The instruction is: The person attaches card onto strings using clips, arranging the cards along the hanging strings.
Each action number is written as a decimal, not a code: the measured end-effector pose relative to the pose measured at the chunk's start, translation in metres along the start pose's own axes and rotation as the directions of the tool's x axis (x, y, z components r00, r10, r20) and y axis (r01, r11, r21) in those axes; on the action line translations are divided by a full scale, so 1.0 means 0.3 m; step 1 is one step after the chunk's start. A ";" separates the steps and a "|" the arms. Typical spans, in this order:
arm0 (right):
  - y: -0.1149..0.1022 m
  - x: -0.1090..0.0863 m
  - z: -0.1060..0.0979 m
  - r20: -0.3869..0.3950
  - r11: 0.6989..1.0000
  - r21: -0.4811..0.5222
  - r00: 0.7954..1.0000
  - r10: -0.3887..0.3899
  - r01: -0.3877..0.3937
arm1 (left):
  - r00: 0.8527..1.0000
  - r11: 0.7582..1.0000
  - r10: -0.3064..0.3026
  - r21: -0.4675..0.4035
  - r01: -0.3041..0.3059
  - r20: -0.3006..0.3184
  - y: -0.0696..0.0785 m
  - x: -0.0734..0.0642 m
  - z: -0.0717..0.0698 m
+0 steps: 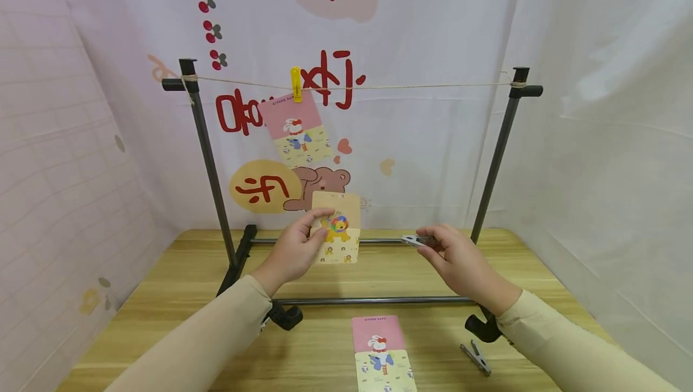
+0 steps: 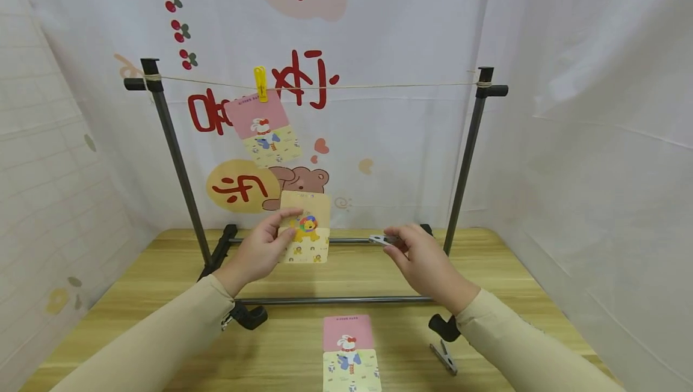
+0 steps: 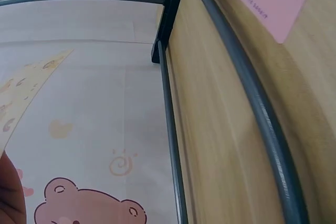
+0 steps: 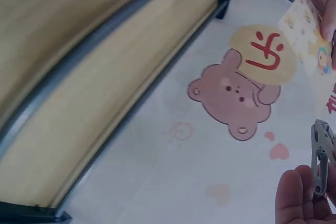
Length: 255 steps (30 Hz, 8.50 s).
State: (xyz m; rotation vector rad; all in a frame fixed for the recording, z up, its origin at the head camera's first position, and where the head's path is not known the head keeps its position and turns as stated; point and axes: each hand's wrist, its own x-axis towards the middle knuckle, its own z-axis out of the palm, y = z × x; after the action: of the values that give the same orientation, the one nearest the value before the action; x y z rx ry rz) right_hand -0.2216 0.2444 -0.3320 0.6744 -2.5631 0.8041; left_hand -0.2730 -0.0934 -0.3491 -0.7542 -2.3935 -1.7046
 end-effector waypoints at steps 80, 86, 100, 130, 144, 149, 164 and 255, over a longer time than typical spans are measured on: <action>-0.240 0.556 -0.146 -0.342 0.985 0.058 0.930 -0.134 0.163 | 0.977 0.982 0.167 -0.067 -0.177 -0.132 0.250 0.364 -0.003; -0.245 0.566 -0.160 -0.356 0.985 0.039 0.923 -0.145 0.169 | 0.980 0.982 0.149 -0.094 -0.161 -0.131 0.264 0.356 0.010; -0.278 0.607 -0.206 -0.406 0.975 -0.083 0.886 -0.224 0.208 | 0.961 0.983 0.167 -0.034 -0.179 -0.222 0.337 0.398 0.004; -0.365 0.721 -0.311 -0.396 0.922 -0.340 0.860 -0.321 0.187 | 0.929 0.975 0.180 -0.068 -0.213 -0.325 0.376 0.433 -0.001; -0.397 0.758 -0.336 -0.259 0.921 -0.378 0.945 -0.202 0.093 | 0.925 0.973 0.178 -0.078 -0.216 -0.335 0.369 0.435 0.005; -0.388 0.766 -0.335 -0.242 0.924 -0.375 0.954 -0.179 0.078 | 0.926 0.977 0.173 -0.059 -0.204 -0.335 0.360 0.434 0.007; -0.402 0.788 -0.345 -0.178 0.919 -0.390 0.974 -0.140 0.061 | 0.922 0.979 0.170 -0.046 -0.198 -0.348 0.350 0.437 -0.002; -0.349 0.747 -0.268 -0.185 0.983 -0.179 0.980 -0.077 0.044 | 0.929 0.974 0.149 -0.112 -0.197 -0.340 0.279 0.422 0.011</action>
State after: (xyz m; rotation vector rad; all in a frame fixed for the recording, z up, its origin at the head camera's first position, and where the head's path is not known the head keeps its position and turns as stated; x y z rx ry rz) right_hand -0.3319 0.1437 -0.1190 0.5880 -2.3919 0.5862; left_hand -0.3448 -0.0279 -0.2327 -0.6175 -1.9405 -1.7819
